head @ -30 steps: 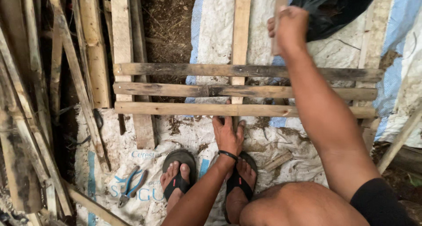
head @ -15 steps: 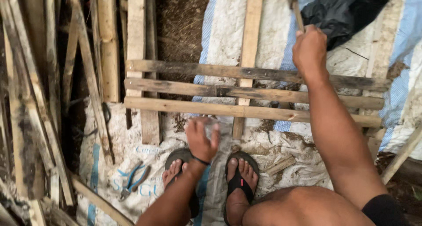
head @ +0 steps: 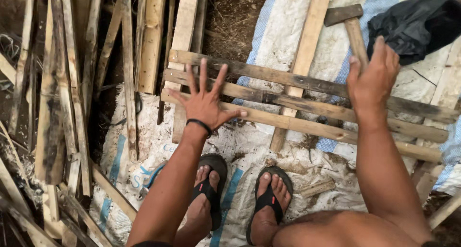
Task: The person assembles a frame by taking nails from a bag and driving them into horizontal bamboo slats aligned across vertical wooden supports using a hammer.
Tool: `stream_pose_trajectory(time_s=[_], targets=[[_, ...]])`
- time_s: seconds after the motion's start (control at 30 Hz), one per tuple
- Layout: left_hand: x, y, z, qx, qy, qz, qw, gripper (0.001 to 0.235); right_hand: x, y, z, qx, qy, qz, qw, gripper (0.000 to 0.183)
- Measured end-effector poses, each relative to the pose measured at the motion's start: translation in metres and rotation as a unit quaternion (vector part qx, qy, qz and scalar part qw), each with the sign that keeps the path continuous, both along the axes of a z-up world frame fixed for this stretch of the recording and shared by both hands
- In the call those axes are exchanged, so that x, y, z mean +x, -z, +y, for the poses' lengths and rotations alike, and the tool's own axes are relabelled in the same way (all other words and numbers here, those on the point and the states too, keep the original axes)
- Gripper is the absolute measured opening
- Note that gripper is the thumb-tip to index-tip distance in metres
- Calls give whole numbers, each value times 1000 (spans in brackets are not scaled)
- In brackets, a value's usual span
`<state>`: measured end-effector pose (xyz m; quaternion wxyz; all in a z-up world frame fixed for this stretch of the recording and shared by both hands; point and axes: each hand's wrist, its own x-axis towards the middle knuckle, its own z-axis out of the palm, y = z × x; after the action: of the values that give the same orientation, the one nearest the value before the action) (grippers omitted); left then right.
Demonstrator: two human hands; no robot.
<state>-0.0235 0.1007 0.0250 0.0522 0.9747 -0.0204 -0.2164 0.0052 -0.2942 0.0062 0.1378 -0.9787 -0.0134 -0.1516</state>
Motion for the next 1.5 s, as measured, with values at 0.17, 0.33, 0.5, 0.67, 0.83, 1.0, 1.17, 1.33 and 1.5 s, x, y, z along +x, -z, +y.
stream_pose_trajectory(time_s=[0.17, 0.33, 0.5, 0.67, 0.83, 1.0, 1.17, 1.33, 1.5], targets=[[24, -4, -2, -4, 26, 8, 1000, 137, -38, -5, 27, 31, 8, 29, 999, 63], [34, 0, -4, -17, 26, 5, 1000, 135, -62, 0, 38, 65, -7, 58, 996, 66], [47, 3, -4, -30, -17, 23, 999, 138, -68, 8, 35, 59, -4, 63, 996, 67], [47, 7, -2, -29, -33, 35, 998, 142, -69, 9, 38, 71, -7, 63, 995, 69], [50, 16, -3, -25, -27, 42, 998, 143, -69, 6, 42, 57, -7, 68, 996, 68], [48, 17, -3, -38, -33, 26, 998, 145, -75, 11, 49, 44, 28, 109, 993, 77], [48, 15, -2, -38, -27, 24, 999, 145, -84, 16, 73, 13, 38, 122, 992, 78], [49, 15, -4, -26, -34, 37, 998, 146, -70, 3, 123, -30, -7, 214, 976, 76], [48, 15, -5, -27, -40, 29, 998, 145, -38, -2, 191, -22, -32, 264, 964, 76]])
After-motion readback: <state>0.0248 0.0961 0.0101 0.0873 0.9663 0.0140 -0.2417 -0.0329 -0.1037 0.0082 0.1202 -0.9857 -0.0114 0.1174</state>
